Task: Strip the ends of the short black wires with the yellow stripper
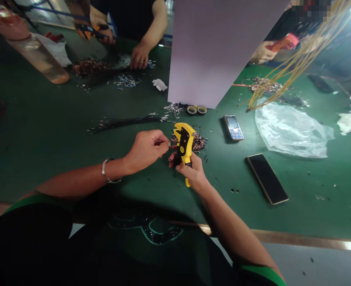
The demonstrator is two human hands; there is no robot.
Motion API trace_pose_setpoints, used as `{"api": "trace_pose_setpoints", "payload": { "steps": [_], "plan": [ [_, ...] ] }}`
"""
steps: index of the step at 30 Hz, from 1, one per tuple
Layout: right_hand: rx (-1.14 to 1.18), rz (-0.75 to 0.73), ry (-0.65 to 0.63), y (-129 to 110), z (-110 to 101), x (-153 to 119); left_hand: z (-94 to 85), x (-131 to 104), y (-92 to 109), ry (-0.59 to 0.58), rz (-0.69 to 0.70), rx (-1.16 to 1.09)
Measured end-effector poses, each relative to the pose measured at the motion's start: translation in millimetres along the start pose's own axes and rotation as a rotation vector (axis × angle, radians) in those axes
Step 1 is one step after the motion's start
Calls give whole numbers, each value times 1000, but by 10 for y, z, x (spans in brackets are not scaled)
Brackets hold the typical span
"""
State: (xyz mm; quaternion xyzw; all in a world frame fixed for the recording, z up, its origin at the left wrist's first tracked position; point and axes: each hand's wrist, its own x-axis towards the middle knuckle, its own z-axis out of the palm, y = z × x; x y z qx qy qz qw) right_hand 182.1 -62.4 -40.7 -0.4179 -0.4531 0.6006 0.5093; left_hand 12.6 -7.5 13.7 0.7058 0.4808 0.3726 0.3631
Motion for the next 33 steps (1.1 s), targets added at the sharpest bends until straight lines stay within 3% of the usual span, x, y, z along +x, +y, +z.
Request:
{"api": "trace_pose_setpoints", "payload": {
  "steps": [15, 33],
  "plan": [
    [-260, -112, 59, 36, 41, -28, 62, -59, -24, -143, -89, -281],
    [-304, -82, 100, 96, 85, -26, 69, -15, -38, -158, -175, -228]
  ]
}}
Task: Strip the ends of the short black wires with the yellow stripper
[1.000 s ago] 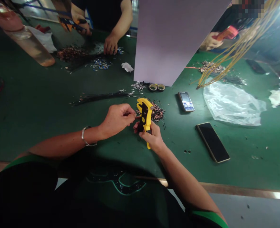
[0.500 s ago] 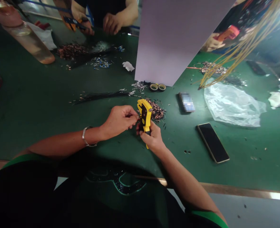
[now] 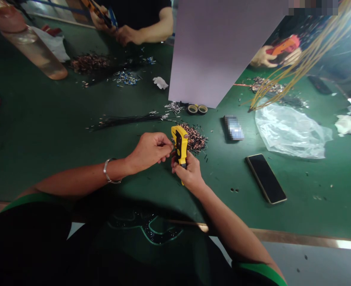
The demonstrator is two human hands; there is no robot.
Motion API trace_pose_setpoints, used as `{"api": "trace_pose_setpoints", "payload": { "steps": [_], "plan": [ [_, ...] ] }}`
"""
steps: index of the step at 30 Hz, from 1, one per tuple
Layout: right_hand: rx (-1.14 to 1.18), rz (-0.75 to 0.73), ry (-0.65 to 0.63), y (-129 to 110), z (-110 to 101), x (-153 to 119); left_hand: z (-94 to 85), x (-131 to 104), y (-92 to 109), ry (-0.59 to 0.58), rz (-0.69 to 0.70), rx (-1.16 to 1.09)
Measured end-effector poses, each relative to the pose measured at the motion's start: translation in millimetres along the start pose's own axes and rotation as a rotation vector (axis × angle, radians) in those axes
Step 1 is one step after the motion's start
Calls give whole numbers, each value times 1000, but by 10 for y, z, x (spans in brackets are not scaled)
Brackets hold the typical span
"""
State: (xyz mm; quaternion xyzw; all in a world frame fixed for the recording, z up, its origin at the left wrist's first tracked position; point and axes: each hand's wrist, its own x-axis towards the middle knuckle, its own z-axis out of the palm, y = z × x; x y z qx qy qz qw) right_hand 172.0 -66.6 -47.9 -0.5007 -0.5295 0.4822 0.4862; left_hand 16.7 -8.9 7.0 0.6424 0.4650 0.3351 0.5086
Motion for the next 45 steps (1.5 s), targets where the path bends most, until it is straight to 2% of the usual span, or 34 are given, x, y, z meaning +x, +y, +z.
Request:
{"api": "trace_pose_setpoints", "payload": {
  "steps": [6, 17, 36, 40, 45],
  "plan": [
    [-3, 8, -14, 26, 12, 2, 11, 15, 2, -40, -72, -103],
    [-17, 14, 12, 74, 36, 7, 7, 29, 17, -50, -148, -139],
    [-170, -34, 108, 135, 49, 82, -12, 156, -113, -78, -125, -198],
    [-113, 29, 116, 132, 61, 108, -25, 176, -113, -60, -165, -200],
    [120, 105, 115, 128, 51, 120, -55, 187, -118, -51, -160, -215]
  ]
}}
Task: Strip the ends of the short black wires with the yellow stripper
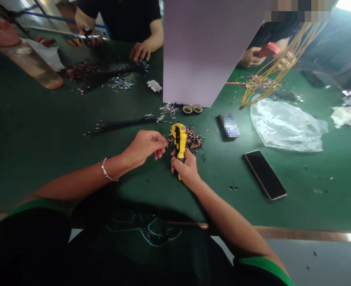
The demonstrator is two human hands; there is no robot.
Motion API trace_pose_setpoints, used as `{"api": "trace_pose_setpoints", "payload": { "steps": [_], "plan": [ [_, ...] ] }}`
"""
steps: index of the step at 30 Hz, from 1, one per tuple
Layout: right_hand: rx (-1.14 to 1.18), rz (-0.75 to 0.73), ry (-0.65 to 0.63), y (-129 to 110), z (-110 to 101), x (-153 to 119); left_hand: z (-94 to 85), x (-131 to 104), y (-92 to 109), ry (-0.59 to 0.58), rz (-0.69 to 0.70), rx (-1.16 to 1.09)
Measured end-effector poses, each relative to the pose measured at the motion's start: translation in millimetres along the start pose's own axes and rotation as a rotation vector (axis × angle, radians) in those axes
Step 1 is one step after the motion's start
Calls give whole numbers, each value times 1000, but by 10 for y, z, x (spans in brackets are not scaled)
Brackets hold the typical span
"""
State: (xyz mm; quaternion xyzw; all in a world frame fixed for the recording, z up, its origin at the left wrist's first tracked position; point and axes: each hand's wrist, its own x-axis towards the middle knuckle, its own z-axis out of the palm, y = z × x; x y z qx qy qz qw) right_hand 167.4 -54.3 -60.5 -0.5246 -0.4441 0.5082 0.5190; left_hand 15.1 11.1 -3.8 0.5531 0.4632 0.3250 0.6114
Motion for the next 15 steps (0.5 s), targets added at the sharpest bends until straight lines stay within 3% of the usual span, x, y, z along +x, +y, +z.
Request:
{"api": "trace_pose_setpoints", "payload": {
  "steps": [8, 15],
  "plan": [
    [215, 5, -126, -34, -121, 3, -60, -32, 86, 44, 15, -39],
    [306, -25, -92, -68, -157, 24, -103, -33, 80, 51, 43, -35]
  ]
}}
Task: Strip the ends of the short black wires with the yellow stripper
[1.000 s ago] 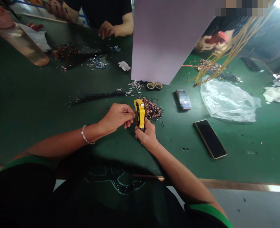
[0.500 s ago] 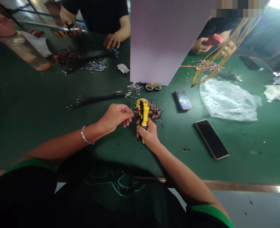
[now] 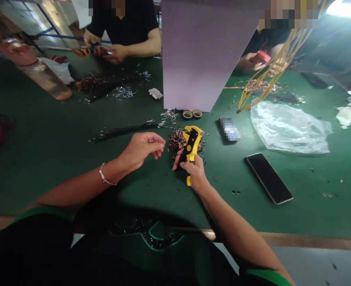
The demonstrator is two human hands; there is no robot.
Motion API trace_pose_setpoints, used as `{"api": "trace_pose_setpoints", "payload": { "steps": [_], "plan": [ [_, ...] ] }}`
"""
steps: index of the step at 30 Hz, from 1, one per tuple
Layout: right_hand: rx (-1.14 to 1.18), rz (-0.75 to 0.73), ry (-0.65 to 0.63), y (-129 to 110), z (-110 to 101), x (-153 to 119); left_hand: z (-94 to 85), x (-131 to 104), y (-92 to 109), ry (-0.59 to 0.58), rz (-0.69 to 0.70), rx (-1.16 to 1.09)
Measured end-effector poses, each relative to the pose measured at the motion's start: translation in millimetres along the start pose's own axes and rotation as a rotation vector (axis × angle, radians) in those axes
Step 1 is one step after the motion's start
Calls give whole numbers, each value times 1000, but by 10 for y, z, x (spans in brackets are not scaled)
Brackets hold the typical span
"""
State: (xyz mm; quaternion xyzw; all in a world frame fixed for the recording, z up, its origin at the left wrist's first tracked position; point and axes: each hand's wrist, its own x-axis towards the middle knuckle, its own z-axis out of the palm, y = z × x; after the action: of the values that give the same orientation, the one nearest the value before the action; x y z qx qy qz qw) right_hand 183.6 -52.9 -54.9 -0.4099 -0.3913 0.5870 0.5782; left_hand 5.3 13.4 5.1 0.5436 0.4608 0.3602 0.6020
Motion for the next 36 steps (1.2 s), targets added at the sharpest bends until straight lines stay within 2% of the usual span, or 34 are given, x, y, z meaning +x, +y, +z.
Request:
{"api": "trace_pose_setpoints", "payload": {
  "steps": [5, 8, 11, 14, 17, 20, 23, 25, 29, 32, 36],
  "plan": [
    [61, 2, 70, -1, 21, 7, -80, 81, -43, 8, 2, 45],
    [112, 14, 87, 9, 22, 14, -163, 236, -57, 65, 22, 113],
    [131, 19, 87, 18, 16, 17, -242, 522, -27, 139, 19, 158],
    [115, 19, 83, 19, 12, 11, -301, 904, 49, 191, 21, 162],
    [90, 21, 96, 19, 11, 2, -375, 1245, 103, 132, 52, 136],
    [86, 16, 103, 21, 13, 0, -530, 1414, 57, 128, 106, 248],
    [91, 21, 100, 21, 19, 6, -798, 1403, -62, 106, 92, 491],
    [98, 29, 115, 16, 24, 8, -1012, 1334, -129, 114, 91, 803],
    [96, 47, 115, -1, 31, -2, -1354, 1172, -158, 99, 35, 977],
    [65, 40, 104, -8, 32, -15, -1451, 1106, -145, 51, 16, 1064],
    [15, 30, 111, -6, 32, -28, -1441, 1120, -165, 4, 28, 1138]
  ]
}}
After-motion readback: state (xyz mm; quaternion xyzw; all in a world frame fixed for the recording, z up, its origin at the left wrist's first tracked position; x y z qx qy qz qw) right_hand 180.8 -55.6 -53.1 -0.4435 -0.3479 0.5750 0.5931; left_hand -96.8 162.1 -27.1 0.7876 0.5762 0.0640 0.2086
